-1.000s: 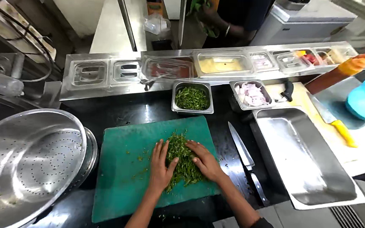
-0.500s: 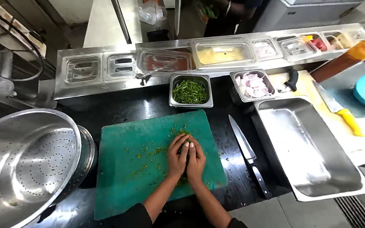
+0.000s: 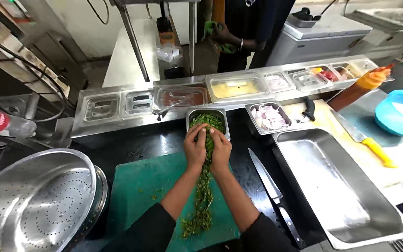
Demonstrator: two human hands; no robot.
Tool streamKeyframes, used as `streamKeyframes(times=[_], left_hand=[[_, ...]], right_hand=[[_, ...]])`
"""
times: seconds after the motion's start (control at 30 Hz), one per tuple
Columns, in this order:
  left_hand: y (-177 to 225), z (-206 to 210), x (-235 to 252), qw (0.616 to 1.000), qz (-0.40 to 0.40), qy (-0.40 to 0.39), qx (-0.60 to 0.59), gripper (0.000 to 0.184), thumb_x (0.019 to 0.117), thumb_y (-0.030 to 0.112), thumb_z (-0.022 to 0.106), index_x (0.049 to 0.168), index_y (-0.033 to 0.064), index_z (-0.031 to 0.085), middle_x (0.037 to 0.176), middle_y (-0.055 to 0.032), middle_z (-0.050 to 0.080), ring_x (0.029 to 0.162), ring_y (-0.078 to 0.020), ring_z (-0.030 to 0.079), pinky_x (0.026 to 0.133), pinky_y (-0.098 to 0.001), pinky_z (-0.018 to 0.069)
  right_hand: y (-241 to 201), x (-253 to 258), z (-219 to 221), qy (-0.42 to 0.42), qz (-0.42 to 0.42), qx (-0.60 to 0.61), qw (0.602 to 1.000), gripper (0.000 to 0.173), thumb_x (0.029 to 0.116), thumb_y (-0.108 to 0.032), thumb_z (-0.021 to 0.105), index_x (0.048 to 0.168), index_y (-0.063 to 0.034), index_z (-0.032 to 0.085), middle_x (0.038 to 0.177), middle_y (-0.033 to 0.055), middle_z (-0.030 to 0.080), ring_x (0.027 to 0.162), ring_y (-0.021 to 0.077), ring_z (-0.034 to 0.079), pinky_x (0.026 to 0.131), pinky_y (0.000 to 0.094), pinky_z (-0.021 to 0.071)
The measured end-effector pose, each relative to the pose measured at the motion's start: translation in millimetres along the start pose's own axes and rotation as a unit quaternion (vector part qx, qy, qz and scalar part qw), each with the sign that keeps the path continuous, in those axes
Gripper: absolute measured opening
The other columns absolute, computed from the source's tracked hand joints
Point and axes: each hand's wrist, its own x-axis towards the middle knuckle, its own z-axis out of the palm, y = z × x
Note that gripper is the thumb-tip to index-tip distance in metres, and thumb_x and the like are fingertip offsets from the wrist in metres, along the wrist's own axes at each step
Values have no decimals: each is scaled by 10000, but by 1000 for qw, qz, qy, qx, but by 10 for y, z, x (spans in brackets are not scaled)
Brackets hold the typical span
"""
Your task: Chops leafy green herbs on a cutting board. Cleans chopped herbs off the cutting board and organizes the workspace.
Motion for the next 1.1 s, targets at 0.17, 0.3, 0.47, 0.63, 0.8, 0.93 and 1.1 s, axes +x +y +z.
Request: streamKeyframes(times=[0.17,0.3,0.47,0.63,0.8,0.93,1.1], left_hand=[[-287,355,771,999,-35,34,7,269,1062,157,532,1170,28,741,1273,-140,677,1245,-233,596,1090,-426,445],[-523,331,955,983,-175,-4,63,366,1098,271,486,1238,9,700,1318,-199,653,1287,-331,571,1115,-545,390],[-341,12,967,980,-135,-95,112,296,1091,181,493,1262,38,688,1336,-157,651,1263,-316,588,1071,-547,435],[-182,-251,899,932,-118,-242,242,240,988,139,675,1213,64,713,1294,-162,639,1105,-293,654,965,-487,536],[-212,-152,934,843,-106,-357,388,259,927,67,701,1184,44,720,1293,-206,625,1226,-355,590,1043,-521,478],[-5,-156,1175,846,-79,-367,379,253,938,91,713,1189,55,721,1307,-193,624,1228,-341,592,1045,-509,478],[-101,-60,1309,859,-39,-356,366,339,956,17,656,1295,11,654,1378,-223,584,1264,-366,578,1072,-524,465]], right_hand=[[86,1012,169,-46,-9,-53,997,278,1038,-195,594,838,-49,721,754,23,677,691,81,622,669,298,532],[369,1516,-19,-109,-29,-239,964,289,1049,-225,603,959,-8,772,920,127,736,868,207,662,834,466,512],[200,1571,-158,-171,-80,-327,926,277,1062,-215,591,1024,-5,768,934,145,735,874,243,680,840,496,525],[19,1288,-349,-218,-140,-435,862,169,1016,-87,640,1124,-30,757,1156,189,719,1086,343,685,967,554,534],[22,1314,-280,-277,-67,-534,796,210,979,-27,651,1158,-46,759,1228,222,669,1189,374,624,1044,533,490],[-187,1469,-132,-284,-91,-523,798,227,982,12,612,1164,-9,746,1188,235,674,1139,381,642,1013,536,504],[-121,1591,-40,-339,-70,-550,760,228,996,-4,595,1175,-4,736,1211,237,694,1166,401,651,1032,590,488]])
